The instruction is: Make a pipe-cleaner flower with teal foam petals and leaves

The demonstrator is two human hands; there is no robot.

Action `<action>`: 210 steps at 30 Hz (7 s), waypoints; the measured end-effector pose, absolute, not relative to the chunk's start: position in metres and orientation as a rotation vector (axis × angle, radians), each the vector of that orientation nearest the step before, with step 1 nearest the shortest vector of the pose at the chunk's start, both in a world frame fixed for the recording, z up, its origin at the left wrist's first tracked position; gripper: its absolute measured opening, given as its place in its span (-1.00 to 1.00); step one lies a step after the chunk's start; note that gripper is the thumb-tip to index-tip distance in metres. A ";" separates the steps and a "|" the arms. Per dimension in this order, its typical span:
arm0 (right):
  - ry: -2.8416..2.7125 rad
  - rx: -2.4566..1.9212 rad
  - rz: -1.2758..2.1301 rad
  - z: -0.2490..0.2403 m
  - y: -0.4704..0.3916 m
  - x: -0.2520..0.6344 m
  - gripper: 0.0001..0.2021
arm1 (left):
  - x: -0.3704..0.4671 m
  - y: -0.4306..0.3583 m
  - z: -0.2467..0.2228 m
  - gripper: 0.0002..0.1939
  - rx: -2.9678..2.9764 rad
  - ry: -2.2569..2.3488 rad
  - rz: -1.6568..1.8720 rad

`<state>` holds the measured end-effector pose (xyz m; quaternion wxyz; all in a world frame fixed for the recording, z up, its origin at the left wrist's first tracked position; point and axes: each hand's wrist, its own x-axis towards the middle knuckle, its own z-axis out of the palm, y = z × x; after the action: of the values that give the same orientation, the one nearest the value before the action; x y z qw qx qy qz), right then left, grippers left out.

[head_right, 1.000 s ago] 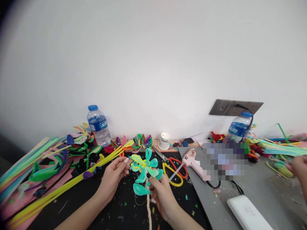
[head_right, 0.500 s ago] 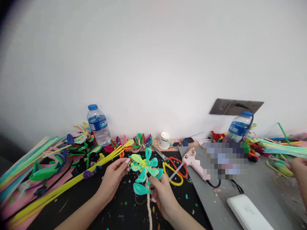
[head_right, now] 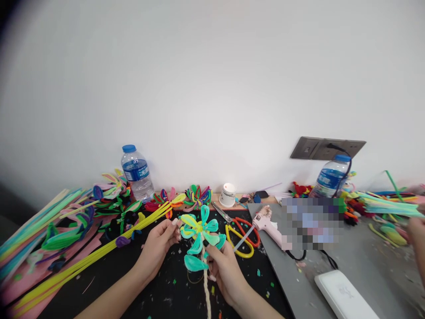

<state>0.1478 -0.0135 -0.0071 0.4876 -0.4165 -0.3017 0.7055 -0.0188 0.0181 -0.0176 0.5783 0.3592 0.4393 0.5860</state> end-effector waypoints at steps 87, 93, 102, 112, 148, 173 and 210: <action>-0.706 -0.995 1.715 -0.011 -0.013 0.149 -0.72 | -0.021 0.016 -0.009 -0.75 0.841 1.042 1.397; -0.689 -1.004 1.718 -0.007 -0.013 0.147 -0.71 | -0.021 0.015 -0.009 -0.83 0.812 1.002 1.385; -0.720 -1.035 1.713 -0.013 -0.013 0.150 -0.70 | -0.023 0.016 -0.010 -0.92 0.846 0.972 1.417; -0.724 -0.983 1.734 -0.011 -0.013 0.150 -0.71 | -0.023 0.016 -0.013 -0.94 0.922 1.045 1.459; -0.743 -0.994 1.722 -0.011 -0.012 0.150 -0.71 | -0.024 0.018 -0.016 -0.95 0.883 0.981 1.440; -0.735 -0.971 1.757 -0.009 -0.013 0.148 -0.73 | -0.024 0.016 -0.011 -0.90 0.938 1.096 1.419; -0.719 -1.004 1.705 -0.013 -0.012 0.150 -0.73 | -0.021 0.018 -0.011 -0.59 0.874 1.083 1.348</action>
<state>0.1502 -0.0122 -0.0128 0.4952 -0.4143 -0.2967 0.7036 -0.0206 0.0184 -0.0114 0.5665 0.3716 0.4606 0.5734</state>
